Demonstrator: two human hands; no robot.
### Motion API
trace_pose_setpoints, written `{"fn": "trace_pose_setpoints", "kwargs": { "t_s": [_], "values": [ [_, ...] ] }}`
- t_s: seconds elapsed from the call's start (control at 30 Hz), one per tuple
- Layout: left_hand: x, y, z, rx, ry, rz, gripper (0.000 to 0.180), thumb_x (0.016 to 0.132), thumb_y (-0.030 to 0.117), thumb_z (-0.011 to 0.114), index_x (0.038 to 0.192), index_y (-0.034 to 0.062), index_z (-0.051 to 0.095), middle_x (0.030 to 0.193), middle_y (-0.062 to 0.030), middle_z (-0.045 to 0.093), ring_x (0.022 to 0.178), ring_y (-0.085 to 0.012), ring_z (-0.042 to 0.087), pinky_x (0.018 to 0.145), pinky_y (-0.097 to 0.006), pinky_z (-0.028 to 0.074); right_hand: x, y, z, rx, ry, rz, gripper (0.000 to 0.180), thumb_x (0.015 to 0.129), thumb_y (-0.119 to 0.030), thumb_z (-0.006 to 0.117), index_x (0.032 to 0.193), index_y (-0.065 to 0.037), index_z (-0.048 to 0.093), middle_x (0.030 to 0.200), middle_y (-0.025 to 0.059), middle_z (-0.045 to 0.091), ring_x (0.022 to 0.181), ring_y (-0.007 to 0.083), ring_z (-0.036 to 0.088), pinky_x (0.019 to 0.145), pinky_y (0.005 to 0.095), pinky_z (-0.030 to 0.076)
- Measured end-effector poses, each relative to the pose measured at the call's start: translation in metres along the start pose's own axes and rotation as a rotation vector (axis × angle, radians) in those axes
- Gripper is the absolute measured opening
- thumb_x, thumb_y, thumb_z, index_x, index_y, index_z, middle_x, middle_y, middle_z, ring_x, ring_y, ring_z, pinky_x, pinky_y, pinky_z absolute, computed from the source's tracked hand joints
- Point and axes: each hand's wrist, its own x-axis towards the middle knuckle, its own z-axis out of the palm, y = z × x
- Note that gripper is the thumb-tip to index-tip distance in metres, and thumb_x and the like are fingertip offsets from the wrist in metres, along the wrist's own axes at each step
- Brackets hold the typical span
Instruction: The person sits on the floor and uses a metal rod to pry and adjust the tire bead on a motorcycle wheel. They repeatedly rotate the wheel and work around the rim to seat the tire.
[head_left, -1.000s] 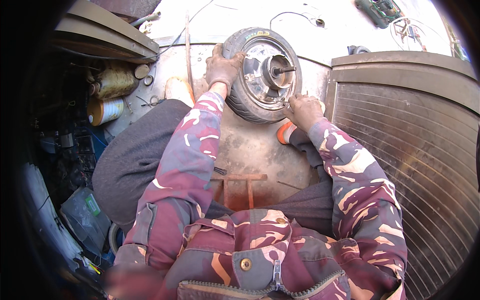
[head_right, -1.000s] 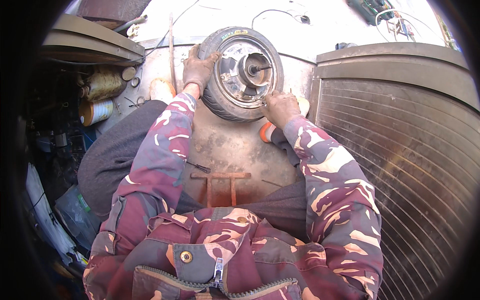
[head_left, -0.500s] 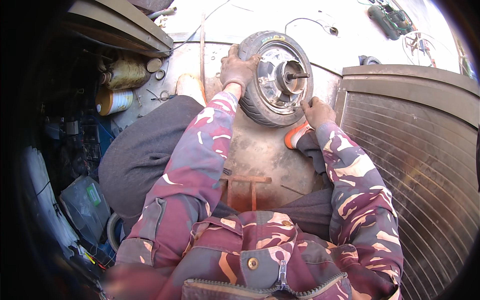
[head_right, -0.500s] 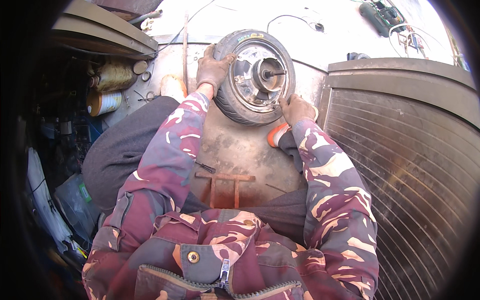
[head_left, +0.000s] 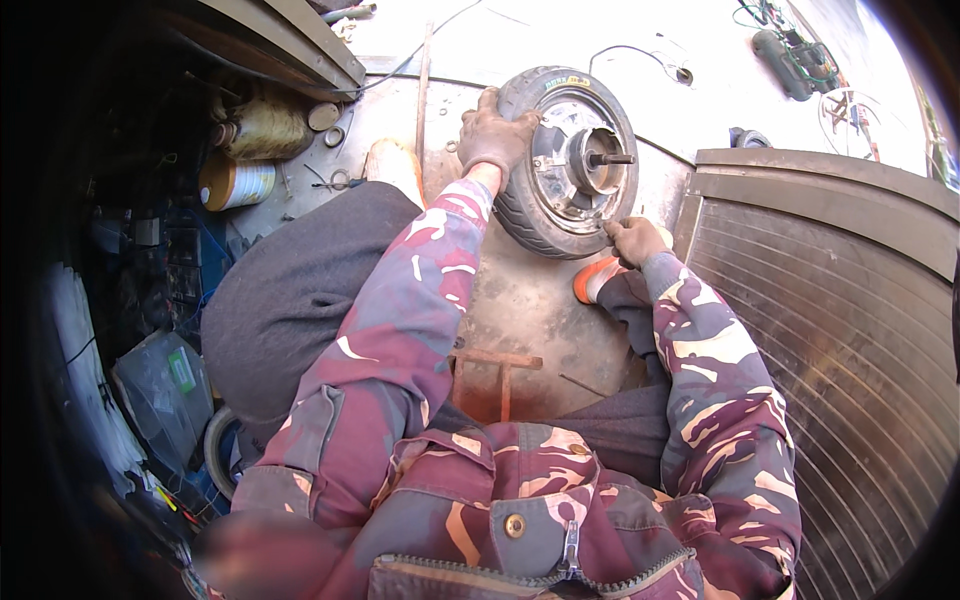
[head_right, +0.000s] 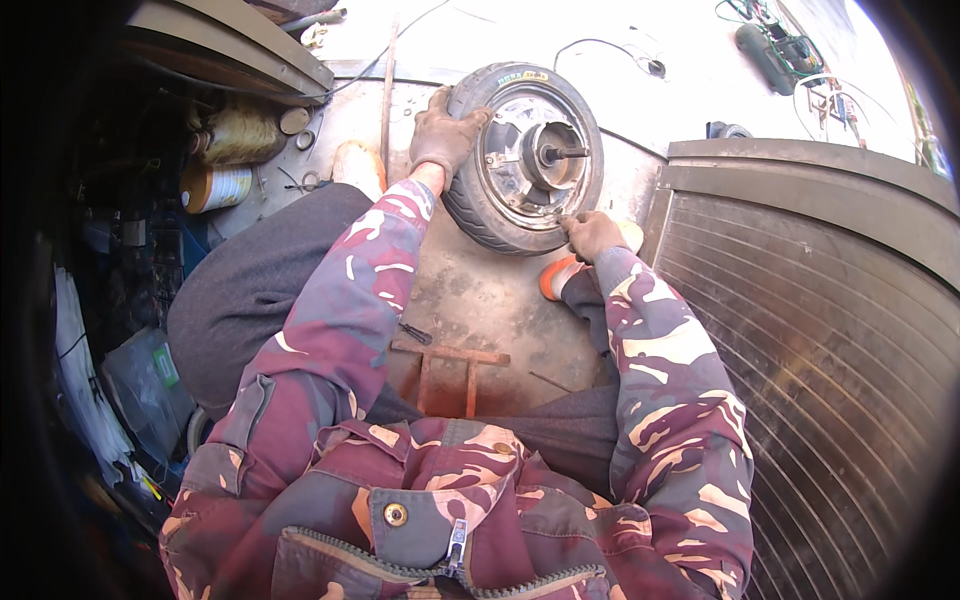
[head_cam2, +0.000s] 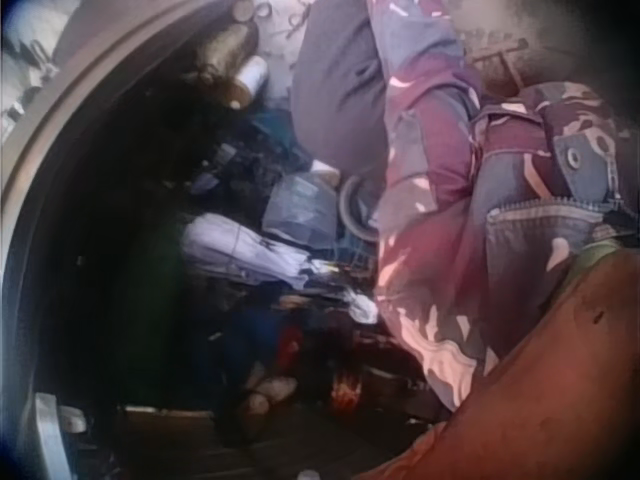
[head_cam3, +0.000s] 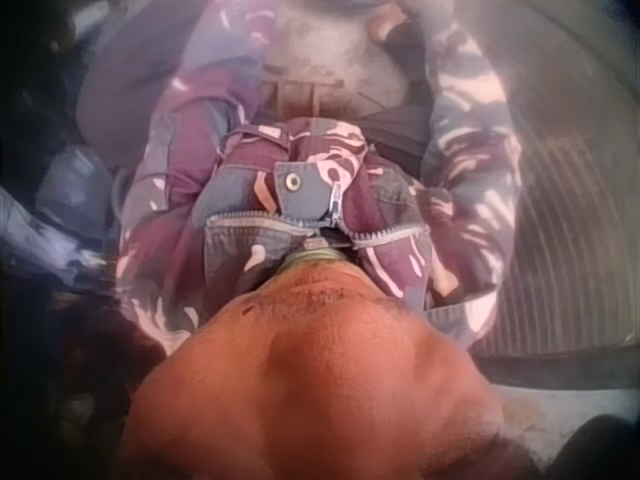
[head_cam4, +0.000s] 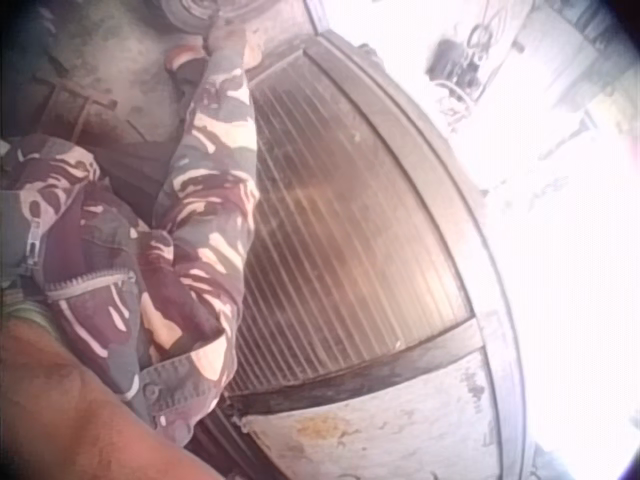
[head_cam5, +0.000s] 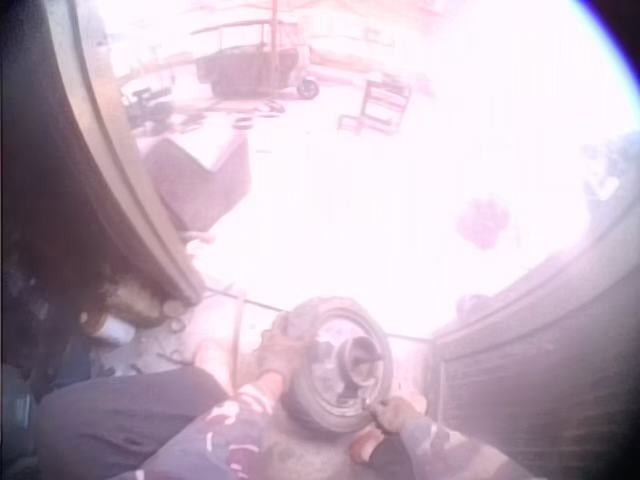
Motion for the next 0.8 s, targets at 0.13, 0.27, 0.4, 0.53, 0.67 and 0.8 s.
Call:
{"fn": "trace_pose_setpoints", "kwargs": {
  "t_s": [0.13, 0.27, 0.4, 0.53, 0.67, 0.8],
  "values": [
    [0.0, -0.001, 0.0, 0.001, 0.01, 0.013, 0.094, 0.088, 0.059, 0.08, 0.165, 0.0175, 0.045, 0.149, -0.0278, 0.057, 0.14, -0.0406, 0.06, 0.117, -0.047, 0.049, -0.004, 0.004, 0.005, -0.385, 0.206, -0.186, 0.061, 0.107, -0.055, 0.051, 0.116, -0.001, 0.079, 0.116, 0.0258, 0.078, 0.117, 0.0408, 0.072, 0.105, 0.0495, 0.053],
    [-0.001, 0.0, 0.003, 0.005, 0.014, 0.025, 0.093, 0.088, 0.059, 0.08, 0.164, 0.017, 0.046, 0.148, -0.0285, 0.058, 0.138, -0.0401, 0.061, 0.116, -0.046, 0.05, 0.014, 0.008, 0.01, -0.179, 0.106, -0.161, 0.054, 0.107, -0.048, 0.052, 0.112, -0.002, 0.079, 0.101, 0.0244, 0.077, 0.097, 0.0365, 0.076, 0.091, 0.0523, 0.058],
    [0.0, 0.0, 0.002, -0.007, 0.002, 0.037, 0.095, 0.088, 0.059, 0.08, 0.165, 0.0161, 0.045, 0.148, -0.0287, 0.057, 0.137, -0.0401, 0.062, 0.116, -0.046, 0.05, 0.022, 0.005, 0.023, 0.53, -0.022, 0.221, 0.042, 0.103, -0.039, 0.057, 0.101, -0.002, 0.078, 0.073, 0.0083, 0.068, 0.051, 0.0209, 0.054, 0.051, 0.0413, 0.047],
    [-0.001, -0.001, 0.003, -0.009, 0.019, 0.041, 0.095, 0.087, 0.06, 0.08, 0.164, 0.0156, 0.045, 0.147, -0.0297, 0.058, 0.136, -0.0405, 0.063, 0.116, -0.046, 0.05, 0.005, -0.001, 0.022, 0.175, 0.12, 0.088, 0.051, 0.104, -0.049, 0.056, 0.116, -0.004, 0.078, 0.098, 0.0157, 0.077, 0.084, 0.03, 0.071, 0.078, 0.0433, 0.057],
    [0.001, -0.003, 0.004, -0.022, 0.02, 0.049, 0.095, 0.087, 0.059, 0.081, 0.163, 0.0154, 0.046, 0.147, -0.0303, 0.058, 0.135, -0.0409, 0.063, 0.116, -0.046, 0.05, -0.006, -0.001, 0.013, -0.307, 0.299, -0.08, 0.058, 0.104, -0.056, 0.056, 0.124, -0.006, 0.077, 0.119, 0.0212, 0.079, 0.112, 0.0371, 0.075, 0.101, 0.0466, 0.057],
    [0.003, -0.006, 0.006, -0.04, 0.034, 0.053, 0.094, 0.086, 0.059, 0.082, 0.163, 0.0152, 0.047, 0.147, -0.0299, 0.058, 0.135, -0.0408, 0.063, 0.116, -0.046, 0.05, 0.014, 0.005, 0.011, -0.048, 0.102, 0.014, 0.056, 0.104, -0.055, 0.058, 0.119, -0.005, 0.076, 0.102, 0.0188, 0.077, 0.094, 0.0331, 0.077, 0.089, 0.0463, 0.061]
  ]
}}
